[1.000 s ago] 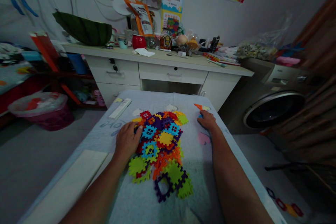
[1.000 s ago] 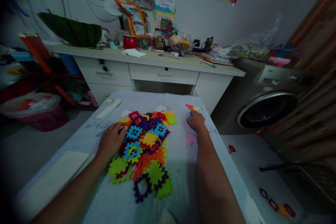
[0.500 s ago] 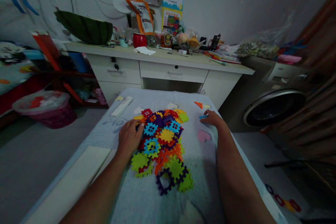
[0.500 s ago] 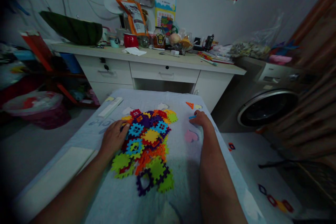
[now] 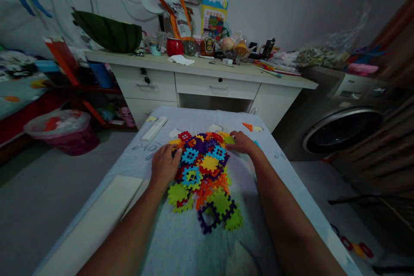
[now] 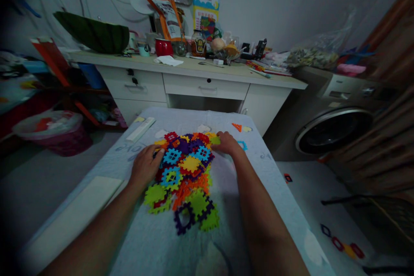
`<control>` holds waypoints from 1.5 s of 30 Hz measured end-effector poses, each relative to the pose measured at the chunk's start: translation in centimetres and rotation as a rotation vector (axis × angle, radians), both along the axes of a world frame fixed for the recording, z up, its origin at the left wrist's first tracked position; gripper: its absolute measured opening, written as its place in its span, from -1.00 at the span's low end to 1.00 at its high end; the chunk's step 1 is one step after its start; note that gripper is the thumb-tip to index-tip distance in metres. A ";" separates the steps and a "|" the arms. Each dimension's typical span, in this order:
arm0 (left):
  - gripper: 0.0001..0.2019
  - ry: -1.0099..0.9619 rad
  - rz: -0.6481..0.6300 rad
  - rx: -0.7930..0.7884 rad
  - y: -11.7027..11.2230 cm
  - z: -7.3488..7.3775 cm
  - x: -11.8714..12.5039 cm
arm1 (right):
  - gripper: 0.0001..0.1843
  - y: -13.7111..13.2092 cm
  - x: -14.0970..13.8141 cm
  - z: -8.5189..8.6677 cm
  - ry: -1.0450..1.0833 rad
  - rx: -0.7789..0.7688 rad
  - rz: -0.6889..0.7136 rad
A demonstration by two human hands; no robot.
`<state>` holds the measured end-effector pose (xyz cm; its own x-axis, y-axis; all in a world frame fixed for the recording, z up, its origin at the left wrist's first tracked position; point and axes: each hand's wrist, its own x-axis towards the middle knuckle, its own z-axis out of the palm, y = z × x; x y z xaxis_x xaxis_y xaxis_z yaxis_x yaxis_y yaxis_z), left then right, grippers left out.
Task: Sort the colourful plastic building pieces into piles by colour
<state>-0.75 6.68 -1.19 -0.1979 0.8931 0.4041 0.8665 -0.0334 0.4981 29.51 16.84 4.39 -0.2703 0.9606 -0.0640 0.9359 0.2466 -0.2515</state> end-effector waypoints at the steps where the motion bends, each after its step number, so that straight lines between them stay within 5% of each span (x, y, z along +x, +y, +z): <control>1: -0.61 0.000 0.001 -0.002 0.0 0.0 0.0 | -0.39 -0.2 -0.5 -0.3 -0.023 0.007 -0.015; 6: -0.60 0.011 0.008 -0.010 0.1 -0.1 0.0 | -0.34 -0.2 -0.6 -0.5 -0.032 0.014 -0.020; 14: -0.59 0.009 0.005 -0.011 0.2 -0.1 0.0 | -0.34 0.5 3.9 1.5 0.012 0.102 -0.066; 20: -0.57 -0.019 0.005 -0.016 0.2 0.1 0.1 | -0.30 -1.5 7.0 2.1 0.013 0.084 -0.072; 27: -0.57 -0.040 0.008 -0.016 0.0 0.2 0.1 | -0.29 -5.7 10.6 0.5 -0.011 0.050 -0.187; 34: -0.58 -0.040 0.005 -0.028 0.0 0.4 0.2 | -0.26 -10.1 11.4 -1.3 -0.039 0.046 -0.238; 45: -0.56 -0.053 0.010 -0.037 0.0 0.3 0.1 | -0.45 -10.7 10.7 -2.5 0.000 0.141 -0.265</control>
